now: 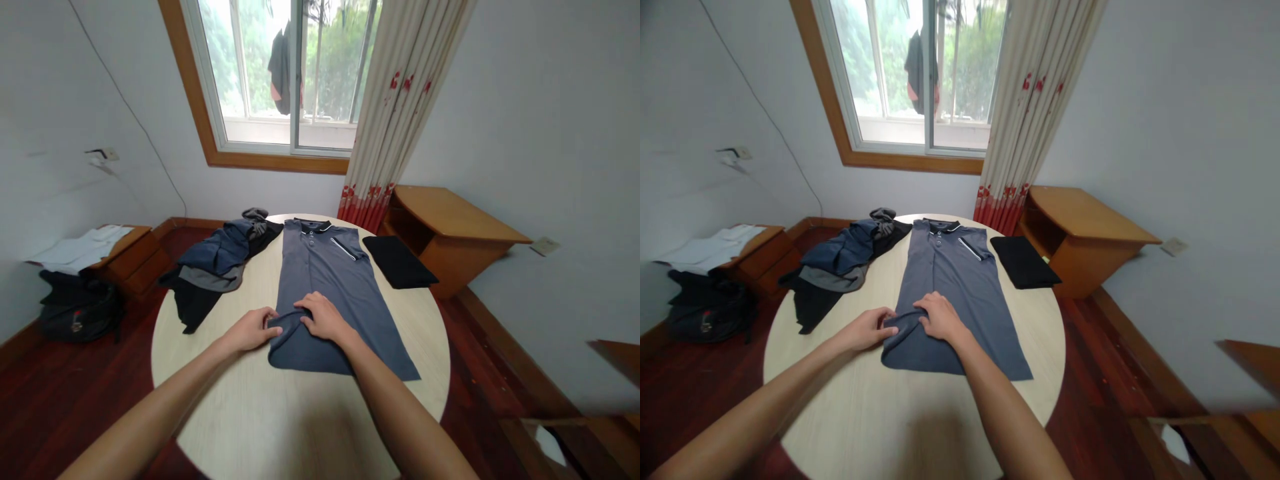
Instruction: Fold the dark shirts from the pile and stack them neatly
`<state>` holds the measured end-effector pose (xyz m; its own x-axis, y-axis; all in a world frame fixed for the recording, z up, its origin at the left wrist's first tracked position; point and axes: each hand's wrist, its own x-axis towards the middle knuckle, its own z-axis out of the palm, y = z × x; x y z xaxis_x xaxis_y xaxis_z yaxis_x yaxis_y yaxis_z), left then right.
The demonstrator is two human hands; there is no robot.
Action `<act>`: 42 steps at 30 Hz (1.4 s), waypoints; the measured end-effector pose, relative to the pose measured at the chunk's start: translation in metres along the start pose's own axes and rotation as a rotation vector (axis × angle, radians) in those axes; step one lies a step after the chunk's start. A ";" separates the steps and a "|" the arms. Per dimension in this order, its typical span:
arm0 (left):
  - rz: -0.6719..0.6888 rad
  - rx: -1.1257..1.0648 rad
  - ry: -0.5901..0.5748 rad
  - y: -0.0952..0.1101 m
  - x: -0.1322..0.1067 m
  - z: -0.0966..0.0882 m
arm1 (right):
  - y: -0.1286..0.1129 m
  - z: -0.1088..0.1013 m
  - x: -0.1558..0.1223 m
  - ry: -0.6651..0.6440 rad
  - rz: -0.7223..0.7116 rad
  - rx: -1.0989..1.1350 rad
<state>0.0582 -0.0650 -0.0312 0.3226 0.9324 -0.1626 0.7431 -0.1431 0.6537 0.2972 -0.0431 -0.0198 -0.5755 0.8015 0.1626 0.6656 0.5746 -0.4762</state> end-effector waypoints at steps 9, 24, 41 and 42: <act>0.340 -0.050 0.038 0.022 -0.041 0.017 | 0.000 -0.001 -0.012 0.063 -0.014 0.034; 0.586 0.271 -0.323 0.025 -0.045 0.009 | -0.014 -0.024 -0.027 -0.173 -0.008 0.025; 0.175 0.629 0.155 -0.015 0.261 -0.021 | -0.026 0.016 -0.020 -0.204 -0.048 0.057; 0.168 0.632 0.147 -0.018 0.271 -0.024 | -0.026 0.013 -0.020 -0.214 -0.048 0.070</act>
<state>0.1187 0.1986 -0.0690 0.4139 0.9097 0.0353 0.9046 -0.4153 0.0957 0.2854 -0.0763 -0.0224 -0.6980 0.7161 0.0030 0.6051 0.5921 -0.5322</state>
